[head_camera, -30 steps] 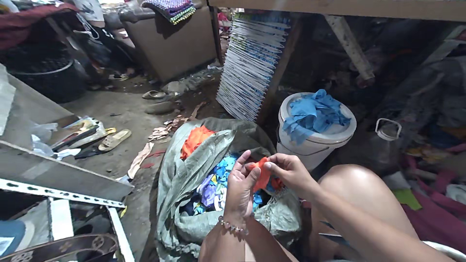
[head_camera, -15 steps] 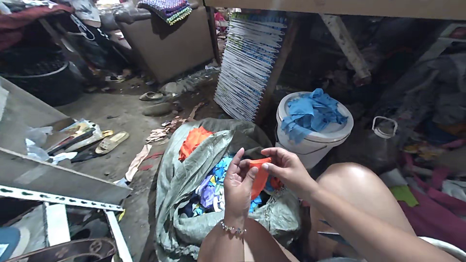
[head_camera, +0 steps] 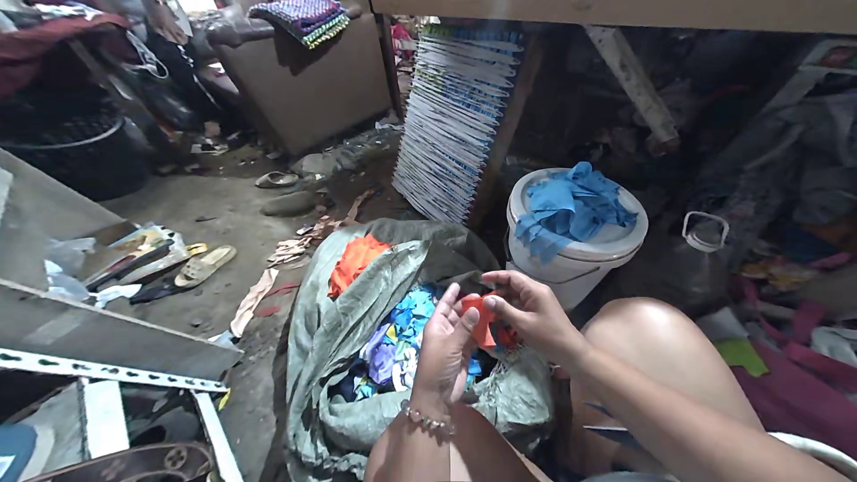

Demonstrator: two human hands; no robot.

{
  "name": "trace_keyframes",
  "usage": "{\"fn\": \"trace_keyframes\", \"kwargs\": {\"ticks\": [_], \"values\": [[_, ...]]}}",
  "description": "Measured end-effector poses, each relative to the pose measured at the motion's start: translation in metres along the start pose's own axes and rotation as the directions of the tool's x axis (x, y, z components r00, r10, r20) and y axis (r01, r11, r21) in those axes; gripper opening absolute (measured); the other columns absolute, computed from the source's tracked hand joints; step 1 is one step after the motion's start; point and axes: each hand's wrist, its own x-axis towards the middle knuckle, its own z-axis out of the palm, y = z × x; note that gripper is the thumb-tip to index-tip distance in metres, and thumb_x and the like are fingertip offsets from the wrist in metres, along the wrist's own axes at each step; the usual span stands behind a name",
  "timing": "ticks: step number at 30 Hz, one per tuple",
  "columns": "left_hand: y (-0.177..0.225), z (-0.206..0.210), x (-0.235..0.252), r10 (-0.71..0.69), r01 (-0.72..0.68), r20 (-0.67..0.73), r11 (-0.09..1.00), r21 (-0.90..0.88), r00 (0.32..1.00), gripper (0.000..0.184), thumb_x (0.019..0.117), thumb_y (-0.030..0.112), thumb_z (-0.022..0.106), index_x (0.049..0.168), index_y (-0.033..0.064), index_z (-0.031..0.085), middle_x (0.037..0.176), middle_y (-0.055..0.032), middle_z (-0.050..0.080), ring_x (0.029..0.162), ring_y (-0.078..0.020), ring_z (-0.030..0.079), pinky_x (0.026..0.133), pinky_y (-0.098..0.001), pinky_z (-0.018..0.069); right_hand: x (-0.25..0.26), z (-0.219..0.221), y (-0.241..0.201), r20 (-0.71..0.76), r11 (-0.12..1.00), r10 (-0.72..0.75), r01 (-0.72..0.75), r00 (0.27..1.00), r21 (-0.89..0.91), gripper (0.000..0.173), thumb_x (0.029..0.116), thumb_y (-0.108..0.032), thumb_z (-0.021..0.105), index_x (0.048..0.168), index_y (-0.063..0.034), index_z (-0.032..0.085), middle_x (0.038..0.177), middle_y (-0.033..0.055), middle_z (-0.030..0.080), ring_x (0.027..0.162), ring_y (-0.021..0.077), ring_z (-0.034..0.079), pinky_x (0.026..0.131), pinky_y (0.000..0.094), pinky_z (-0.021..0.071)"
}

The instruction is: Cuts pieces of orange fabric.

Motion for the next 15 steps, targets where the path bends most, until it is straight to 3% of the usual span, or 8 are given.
{"fn": "trace_keyframes", "kwargs": {"ticks": [2,4,8,11,15], "values": [[0.003,0.000,-0.001,-0.138,0.138,0.003,0.987,-0.082,0.990,0.043,0.1005,-0.002,0.053,0.142,-0.0046,0.045,0.113,-0.0152,0.068,0.092,-0.0204,0.071,0.080,-0.0355,0.0606,-0.001,0.000,0.002,-0.001,1.000,-0.027,0.027,1.000,0.001,0.030,0.0969,-0.015,0.068,0.123,0.0006,0.066,0.101,0.0056,0.072,0.088,0.0047,0.069,0.084,0.0225,0.0576],[0.004,-0.002,-0.001,-0.157,0.156,-0.001,0.980,-0.123,0.988,0.029,0.0996,-0.005,0.052,0.128,-0.0041,0.058,0.104,-0.0144,0.071,0.086,-0.0214,0.072,0.076,-0.0365,0.0616,-0.001,0.000,0.004,0.003,0.998,-0.053,0.053,0.999,0.035,0.026,0.0954,-0.010,0.069,0.119,0.0020,0.068,0.102,0.0053,0.073,0.089,0.0036,0.069,0.085,0.0212,0.0577],[-0.003,-0.002,-0.002,0.095,-0.096,-0.039,0.995,-0.038,0.995,0.018,0.0914,-0.013,0.058,0.103,-0.0028,0.068,0.088,-0.0055,0.073,0.080,-0.0117,0.070,0.075,-0.0276,0.0605,-0.002,0.001,0.005,0.005,0.994,-0.089,0.089,0.996,0.060,0.024,0.0929,-0.003,0.068,0.117,0.0017,0.067,0.099,0.0037,0.073,0.089,0.0038,0.069,0.084,0.0206,0.0577],[-0.007,-0.004,-0.001,0.302,-0.302,-0.011,0.953,0.028,0.953,0.019,0.0864,-0.012,0.064,0.097,0.0019,0.071,0.090,-0.0001,0.074,0.085,-0.0070,0.070,0.082,-0.0245,0.0593,-0.002,0.002,0.005,0.004,0.992,-0.125,0.125,0.992,0.007,0.025,0.0925,-0.004,0.067,0.117,0.0019,0.065,0.094,0.0019,0.071,0.085,0.0017,0.067,0.081,0.0188,0.0561],[-0.009,-0.006,0.000,0.334,-0.334,0.008,0.943,0.003,0.943,0.019,0.0897,-0.009,0.062,0.102,0.0022,0.071,0.093,-0.0014,0.074,0.085,-0.0086,0.071,0.081,-0.0273,0.0604,-0.002,0.001,0.006,-0.001,0.982,-0.183,0.183,0.983,-0.056,0.022,0.0930,-0.008,0.067,0.112,0.0018,0.065,0.092,0.0022,0.070,0.086,0.0020,0.066,0.082,0.0189,0.0544]]}}
